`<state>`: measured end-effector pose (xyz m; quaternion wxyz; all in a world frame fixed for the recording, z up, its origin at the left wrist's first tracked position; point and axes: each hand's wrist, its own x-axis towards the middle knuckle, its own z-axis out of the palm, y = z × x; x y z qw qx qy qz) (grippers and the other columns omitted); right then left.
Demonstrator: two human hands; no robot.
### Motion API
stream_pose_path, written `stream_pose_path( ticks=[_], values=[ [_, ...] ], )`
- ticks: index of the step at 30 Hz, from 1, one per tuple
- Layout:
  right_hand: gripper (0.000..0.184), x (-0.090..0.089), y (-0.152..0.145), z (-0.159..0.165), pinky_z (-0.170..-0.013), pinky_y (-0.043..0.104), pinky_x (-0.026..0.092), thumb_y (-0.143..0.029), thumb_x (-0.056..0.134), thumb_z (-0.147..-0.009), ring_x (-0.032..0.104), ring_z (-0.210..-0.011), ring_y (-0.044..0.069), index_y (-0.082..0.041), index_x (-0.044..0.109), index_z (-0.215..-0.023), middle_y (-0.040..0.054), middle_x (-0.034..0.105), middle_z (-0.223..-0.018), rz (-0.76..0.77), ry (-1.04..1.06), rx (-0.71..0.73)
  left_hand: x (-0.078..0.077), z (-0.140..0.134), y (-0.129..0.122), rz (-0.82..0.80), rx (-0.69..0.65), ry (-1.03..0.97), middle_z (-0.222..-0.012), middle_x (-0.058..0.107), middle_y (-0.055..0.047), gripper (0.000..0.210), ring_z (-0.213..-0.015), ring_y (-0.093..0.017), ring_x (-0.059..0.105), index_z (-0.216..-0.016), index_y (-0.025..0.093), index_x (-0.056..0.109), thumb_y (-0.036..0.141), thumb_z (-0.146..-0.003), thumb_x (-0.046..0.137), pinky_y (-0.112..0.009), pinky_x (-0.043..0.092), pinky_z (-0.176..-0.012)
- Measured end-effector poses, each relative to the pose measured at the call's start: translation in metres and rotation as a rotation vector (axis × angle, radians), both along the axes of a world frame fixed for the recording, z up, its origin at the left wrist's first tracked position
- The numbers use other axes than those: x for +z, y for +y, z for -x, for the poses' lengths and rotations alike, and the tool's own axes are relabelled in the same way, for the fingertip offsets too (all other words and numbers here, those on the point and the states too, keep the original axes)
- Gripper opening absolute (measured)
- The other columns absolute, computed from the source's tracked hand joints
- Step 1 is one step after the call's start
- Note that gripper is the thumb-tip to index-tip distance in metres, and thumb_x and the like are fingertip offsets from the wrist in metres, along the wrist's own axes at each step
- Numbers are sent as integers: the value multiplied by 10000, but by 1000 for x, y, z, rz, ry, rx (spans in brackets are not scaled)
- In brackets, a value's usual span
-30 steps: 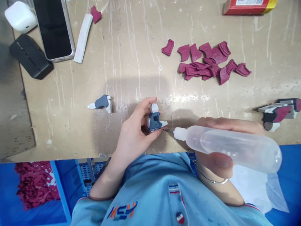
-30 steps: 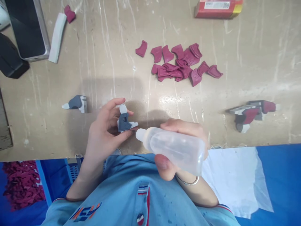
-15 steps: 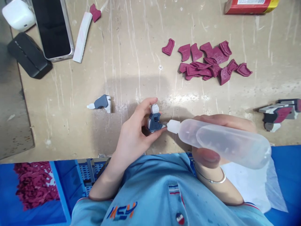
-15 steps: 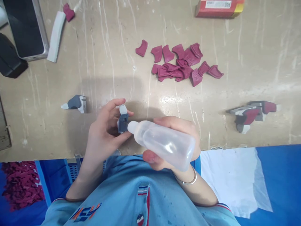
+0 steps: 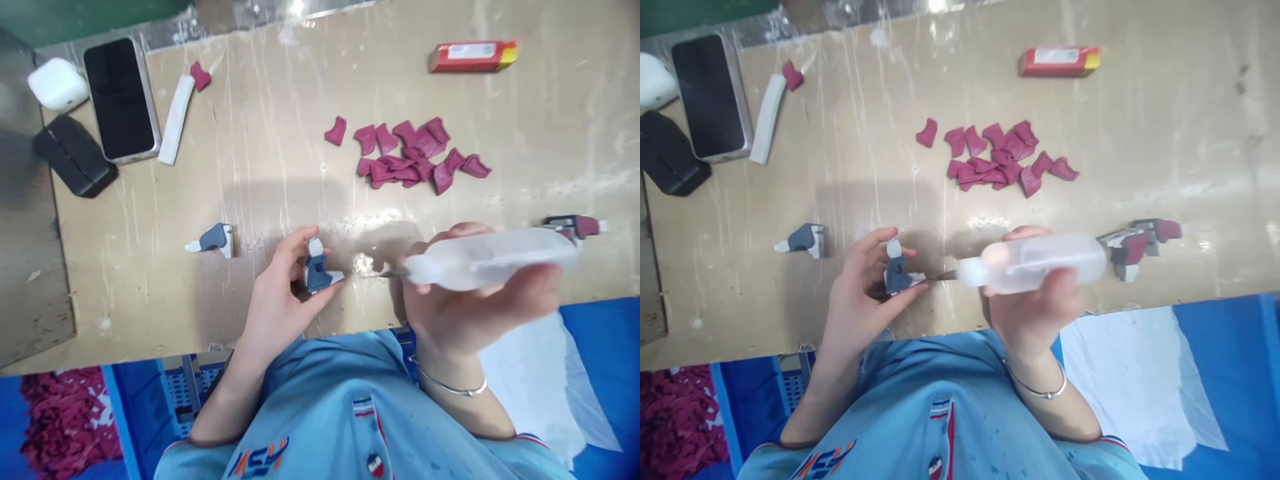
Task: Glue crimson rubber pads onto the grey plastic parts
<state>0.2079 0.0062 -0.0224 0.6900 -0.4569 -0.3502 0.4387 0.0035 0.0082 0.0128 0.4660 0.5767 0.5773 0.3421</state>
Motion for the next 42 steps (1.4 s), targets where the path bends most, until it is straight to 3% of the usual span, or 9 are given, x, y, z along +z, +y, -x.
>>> stream_pose_path(
  ticks=[5, 8, 10, 13, 21, 24, 27, 31, 42],
  values=[
    [54, -20, 41, -81, -540, 308, 422, -263, 609, -981, 391, -504, 132, -261, 578, -937, -70, 482, -632, 254, 1617, 749, -2, 3, 3, 2, -21, 3, -1153, 785, -32, 581, -808, -130, 766, -1360, 288, 544, 217, -841, 796, -214, 588, -670],
    [156, -27, 50, -99, -571, 308, 433, -210, 618, -973, 401, -511, 137, -270, 543, -850, -82, 455, -594, 236, 1906, 908, -6, 6, 3, -9, -44, 9, -1170, 784, -50, 556, -833, -154, 781, -1365, 284, 543, 254, -858, 768, -249, 606, -694],
    [176, -22, 43, -87, -559, 277, 454, -357, 735, -933, 457, -562, 121, -251, 611, -1001, -73, 541, -695, 92, 1541, 805, -6, 7, 3, -1, -49, 15, -1182, 783, -60, 545, -886, -178, 793, -1367, 284, 543, 283, -867, 759, -281, 624, -739],
    [395, -2, 28, -52, -493, 264, 426, -584, 718, -921, 474, -562, 119, -263, 666, -1144, -59, 589, -754, -41, 501, 575, -1, 7, 4, 48, -63, 22, -1201, 782, -71, 534, -960, -199, 800, -1366, 279, 536, 294, -875, 745, -322, 637, -821],
    [275, 30, 90, -31, -871, 471, 558, -149, 550, -1008, 679, -988, 290, -190, 766, -1173, 132, 804, -1182, -244, -1469, 180, -11, 11, 4, 21, -82, -28, -1194, 780, -70, 558, -994, -203, 794, -1384, 273, 533, 300, -868, 745, -339, 630, -884],
    [256, 33, 93, -34, -782, 438, 573, -124, 533, -1020, 709, -868, 272, -179, 783, -1022, 113, 831, -1009, -352, -1505, 108, -17, 10, 2, 0, -63, -74, -1189, 780, -50, 553, -995, -187, 789, -1382, 290, 545, 296, -869, 749, -327, 622, -896],
    [164, 41, 61, -17, -795, 369, 611, -139, 622, -1010, 755, -878, 220, -222, 761, -1040, 55, 835, -1000, -361, -1146, 55, -12, 7, 3, 34, -21, -104, -1188, 783, -44, 569, -958, -171, 790, -1377, 285, 553, 281, -846, 758, -307, 612, -876],
    [104, 42, 5, 24, -664, 244, 623, -158, 667, -1000, 761, -752, 146, -241, 712, -1044, 8, 814, -917, -262, -782, 357, -3, 2, 7, 73, 47, -179, -1202, 784, -57, 647, -884, -151, 790, -1389, 269, 543, 255, -793, 794, -250, 584, -753],
    [238, 13, -14, 41, -752, 310, 617, -135, 624, -1031, 742, -896, 182, -165, 711, -1251, 71, 802, -992, -586, -1025, 287, -4, 0, 8, 46, 191, -364, -1094, 789, -23, 654, -901, -146, 792, -1328, 253, 558, 179, -745, 845, -231, 620, -782]
  ],
)
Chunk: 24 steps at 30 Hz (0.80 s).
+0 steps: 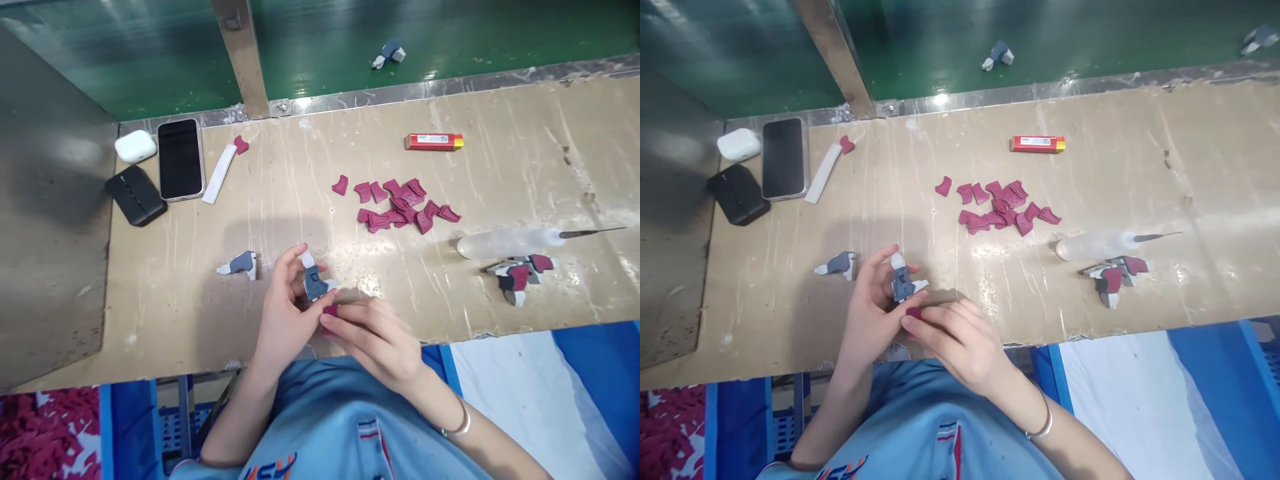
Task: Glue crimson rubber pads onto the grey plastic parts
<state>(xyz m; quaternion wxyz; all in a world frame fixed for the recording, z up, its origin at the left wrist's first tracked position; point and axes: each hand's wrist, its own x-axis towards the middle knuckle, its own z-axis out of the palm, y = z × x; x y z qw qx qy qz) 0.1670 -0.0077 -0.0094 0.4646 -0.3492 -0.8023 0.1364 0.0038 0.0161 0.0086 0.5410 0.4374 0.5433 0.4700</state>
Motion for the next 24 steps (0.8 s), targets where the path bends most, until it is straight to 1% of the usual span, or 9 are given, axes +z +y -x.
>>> stream_pose_path(
  ticks=[3, 6, 8, 10, 12, 16, 18, 21, 24],
  values=[
    [251, 2, 5, -8, -746, 300, 590, -60, 575, -1031, 738, -937, 174, -115, 722, -1227, 88, 815, -1000, -106, -74, 18, 1, 0, 0, 4, -10, -3, -1102, 785, -21, 661, -893, -140, 791, -1339, 253, 554, 169, -750, 842, -240, 626, -810],
    [270, 7, 9, -14, -725, 296, 580, -71, 498, -1067, 740, -914, 163, -89, 742, -1182, 90, 825, -970, -162, -183, 57, 3, 0, 0, 13, -22, 4, -1116, 784, -21, 656, -912, -145, 791, -1347, 260, 551, 186, -763, 841, -246, 627, -814],
    [241, 11, 11, -17, -707, 299, 579, -90, 536, -1063, 731, -865, 163, -98, 757, -1160, 77, 828, -942, -193, -230, 47, 4, 0, -1, 31, -35, 17, -1129, 784, -13, 653, -906, -139, 790, -1352, 275, 554, 185, -772, 840, -240, 619, -810],
    [194, 13, 11, -18, -734, 297, 599, -86, 622, -1025, 727, -873, 167, -111, 762, -1157, 64, 828, -939, -201, -213, 18, 4, 1, -2, 40, -60, 37, -1139, 788, -2, 657, -884, -128, 788, -1363, 294, 555, 171, -780, 831, -227, 606, -790],
    [206, 12, 11, -18, -796, 297, 627, -55, 672, -987, 734, -948, 174, -121, 761, -1160, 63, 829, -974, -196, -151, -15, 3, 3, -3, 20, -105, 67, -1155, 795, -3, 661, -882, -130, 791, -1378, 302, 555, 149, -788, 811, -228, 600, -782],
    [257, 5, 16, -15, -881, 316, 656, -24, 694, -956, 742, -1062, 194, -124, 752, -1186, 87, 825, -1062, -189, -101, -54, 2, 5, -4, -59, -191, 169, -1236, 796, -24, 644, -993, -171, 800, -1394, 291, 560, 109, -806, 748, -287, 615, -895],
    [246, 2, 20, -14, -901, 319, 653, -39, 676, -973, 741, -1074, 202, -110, 749, -1196, 103, 821, -1074, -187, -121, -54, 2, 5, -5, -70, -198, 204, -1247, 797, -25, 626, -1029, -183, 800, -1403, 289, 556, 123, -826, 731, -305, 621, -923],
    [240, -2, 23, -12, -927, 319, 646, -55, 648, -991, 740, -1085, 209, -90, 746, -1206, 118, 816, -1079, -187, -132, -41, 3, 4, -5, -70, -201, 218, -1254, 797, -21, 600, -1038, -182, 802, -1403, 290, 552, 143, -845, 717, -299, 629, -920],
    [329, -4, 23, -11, -916, 337, 653, -58, 670, -972, 746, -1093, 221, -111, 722, -1293, 113, 818, -1086, -166, -104, -36, 2, 4, -5, -85, -198, 234, -1271, 793, -20, 609, -1027, -176, 805, -1397, 293, 557, 117, -833, 702, -291, 630, -915]
  ],
)
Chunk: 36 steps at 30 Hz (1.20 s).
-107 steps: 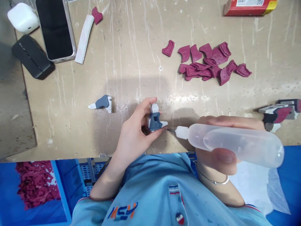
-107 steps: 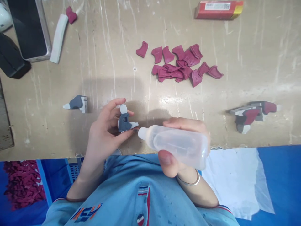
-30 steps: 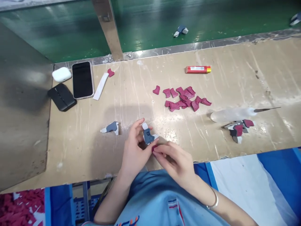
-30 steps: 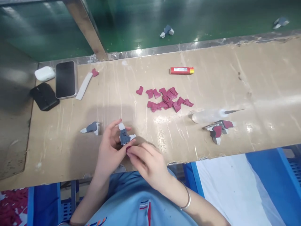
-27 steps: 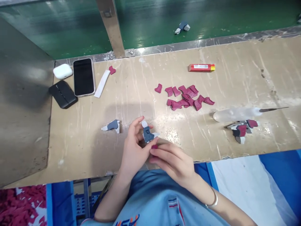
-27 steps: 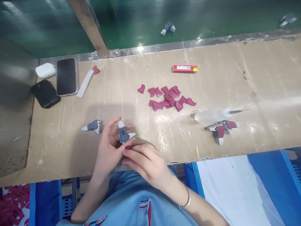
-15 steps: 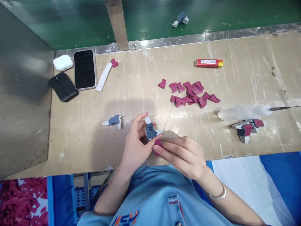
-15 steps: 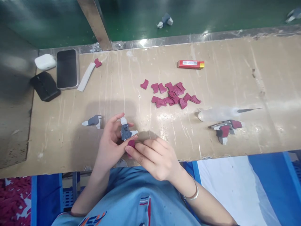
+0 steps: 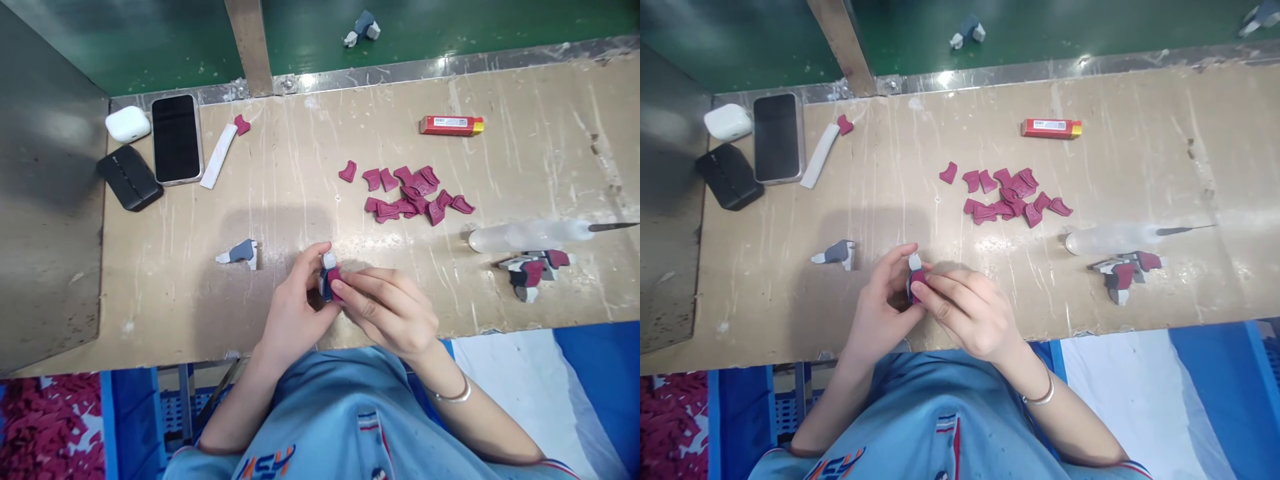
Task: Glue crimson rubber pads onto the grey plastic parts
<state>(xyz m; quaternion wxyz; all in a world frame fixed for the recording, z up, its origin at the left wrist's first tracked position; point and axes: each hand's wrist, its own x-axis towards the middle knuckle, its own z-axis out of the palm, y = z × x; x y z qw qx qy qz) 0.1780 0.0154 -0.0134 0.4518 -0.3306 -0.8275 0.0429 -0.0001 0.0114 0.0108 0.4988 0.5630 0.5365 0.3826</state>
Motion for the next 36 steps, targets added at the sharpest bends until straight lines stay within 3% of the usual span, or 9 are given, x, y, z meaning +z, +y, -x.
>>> stream_pose_path(
  ticks=[3, 8, 14, 19, 21, 27, 36],
  values=[
    [434, -1, 0, 3, -883, 364, 656, -78, 699, -960, 747, -1102, 237, -178, 685, -1382, 93, 818, -1092, 61, 38, -11, -3, -1, -1, -14, 10, 5, -1267, 794, -24, 634, -1002, -181, 808, -1394, 291, 564, 88, -808, 690, -300, 632, -909],
    [339, 1, -1, 8, -894, 407, 643, -128, 664, -993, 742, -1087, 239, -239, 716, -1310, 96, 787, -1147, 179, 95, -34, -2, 0, -3, 20, 37, -87, -1301, 777, -54, 656, -984, -189, 807, -1417, 291, 540, 84, -816, 703, -302, 643, -862],
    [314, 12, -5, 6, -840, 352, 650, -119, 616, -999, 727, -1156, 237, -252, 742, -1254, 94, 730, -1134, 311, 199, 31, 10, 6, -7, 67, -81, -360, -1400, 721, -84, 594, -1108, -188, 784, -1449, 304, 500, 148, -918, 717, -274, 652, -915],
    [490, 10, -12, 8, -905, 379, 667, -175, 620, -1023, 746, -1155, 236, -325, 576, -1487, 76, 754, -1212, 533, 392, 108, 11, 8, -6, 142, -26, -460, -1264, 780, -54, 491, -978, -164, 812, -1384, 310, 568, 320, -946, 789, -261, 669, -881],
    [485, 6, -14, 11, -884, 370, 677, -209, 624, -1038, 761, -1150, 234, -327, 530, -1499, 69, 774, -1190, 583, 484, 114, 10, 6, -6, 145, -21, -499, -1209, 795, -43, 487, -958, -164, 816, -1359, 310, 586, 347, -930, 813, -264, 671, -879],
    [333, 2, -17, 18, -794, 325, 683, -206, 674, -1020, 796, -1069, 216, -306, 578, -1322, 43, 784, -1054, 574, 659, 96, 9, 3, -6, 158, 13, -499, -1156, 799, -58, 528, -1014, -215, 814, -1364, 300, 576, 398, -911, 830, -324, 682, -901],
    [397, -6, -24, 15, -937, 433, 677, -136, 746, -949, 783, -1053, 222, -298, 578, -1270, 49, 793, -1099, 563, 602, 43, 5, 2, -5, 175, 1, -484, -1139, 801, -60, 552, -986, -221, 811, -1356, 296, 590, 444, -889, 842, -349, 681, -909]
  ],
)
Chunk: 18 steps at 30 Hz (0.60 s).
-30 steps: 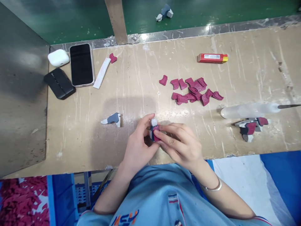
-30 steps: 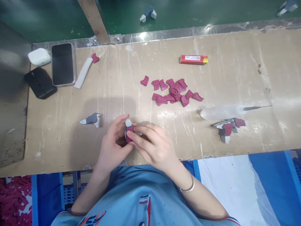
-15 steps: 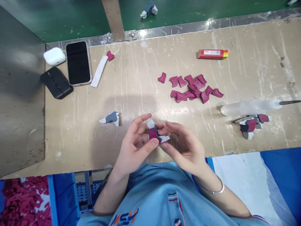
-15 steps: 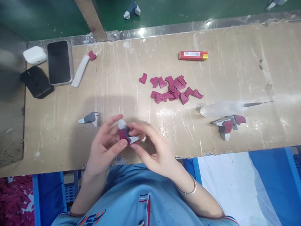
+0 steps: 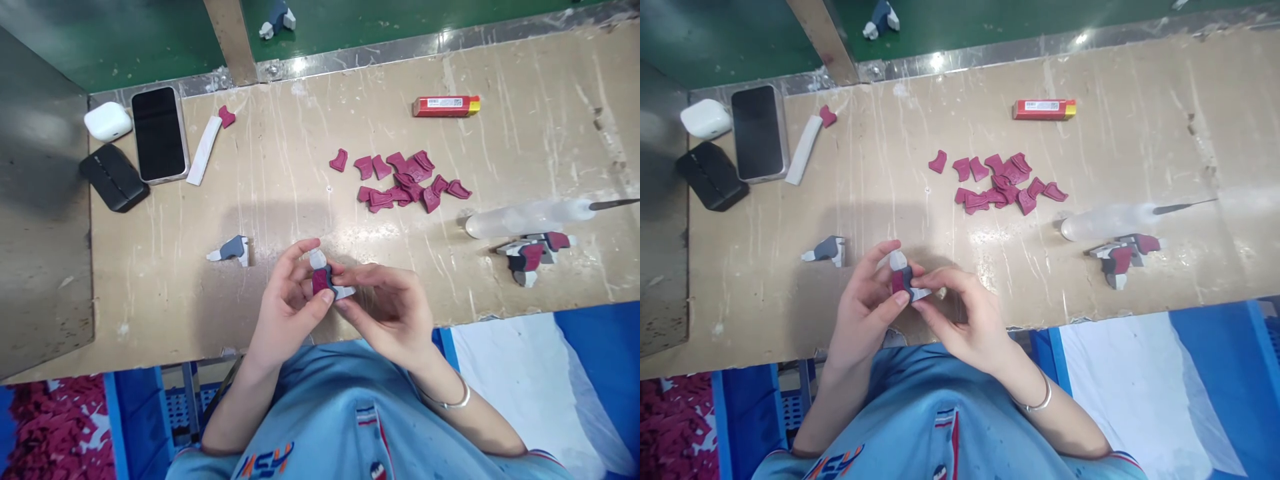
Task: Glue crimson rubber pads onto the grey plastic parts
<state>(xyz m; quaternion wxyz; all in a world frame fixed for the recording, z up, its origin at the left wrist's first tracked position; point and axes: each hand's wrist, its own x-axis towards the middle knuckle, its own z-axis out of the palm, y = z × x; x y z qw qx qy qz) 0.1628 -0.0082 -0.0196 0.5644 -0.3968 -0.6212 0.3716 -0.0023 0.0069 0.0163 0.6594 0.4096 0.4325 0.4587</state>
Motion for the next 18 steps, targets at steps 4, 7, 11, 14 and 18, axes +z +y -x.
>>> stream_pose_path(
  ticks=[4, 7, 11, 14, 18],
  values=[
    [385, 4, 2, 3, -851, 335, 684, -112, 746, -938, 794, -978, 190, -291, 583, -1238, 31, 782, -1051, -12, 87, -45, 1, 2, 0, 21, -25, -44, -1246, 792, -66, 524, -1077, -202, 796, -1381, 321, 627, 405, -907, 835, -312, 661, -950],
    [350, 7, 3, 5, -828, 329, 684, -87, 725, -937, 794, -950, 192, -286, 592, -1192, 28, 776, -1020, -42, 95, -85, 2, 0, -1, -15, 48, -22, -1191, 805, -43, 371, -946, -146, 797, -1226, 300, 739, 379, -885, 861, -235, 658, -858],
    [320, 4, 2, 7, -810, 348, 675, -160, 741, -936, 772, -915, 203, -291, 601, -1191, 40, 758, -1016, -28, 89, -111, 3, -4, -3, -148, 121, 104, -1124, 795, -32, 191, -1030, -168, 780, -1103, 300, 822, 326, -914, 828, -241, 655, -879],
    [389, 3, 3, 4, -831, 343, 670, -261, 732, -961, 761, -957, 204, -306, 548, -1302, 71, 736, -1113, 51, 141, -81, 4, -4, -7, -283, 81, 241, -1177, 775, -19, 264, -1130, -159, 740, -1169, 354, 826, 222, -943, 783, -255, 614, -1008],
    [405, 7, 5, 0, -814, 296, 671, -268, 685, -1009, 779, -939, 175, -328, 493, -1360, 46, 753, -1098, 143, 171, 2, 5, -5, -11, -263, 101, 254, -1199, 800, 11, 433, -1118, -130, 748, -1278, 382, 775, 160, -907, 812, -224, 588, -1038]
  ],
)
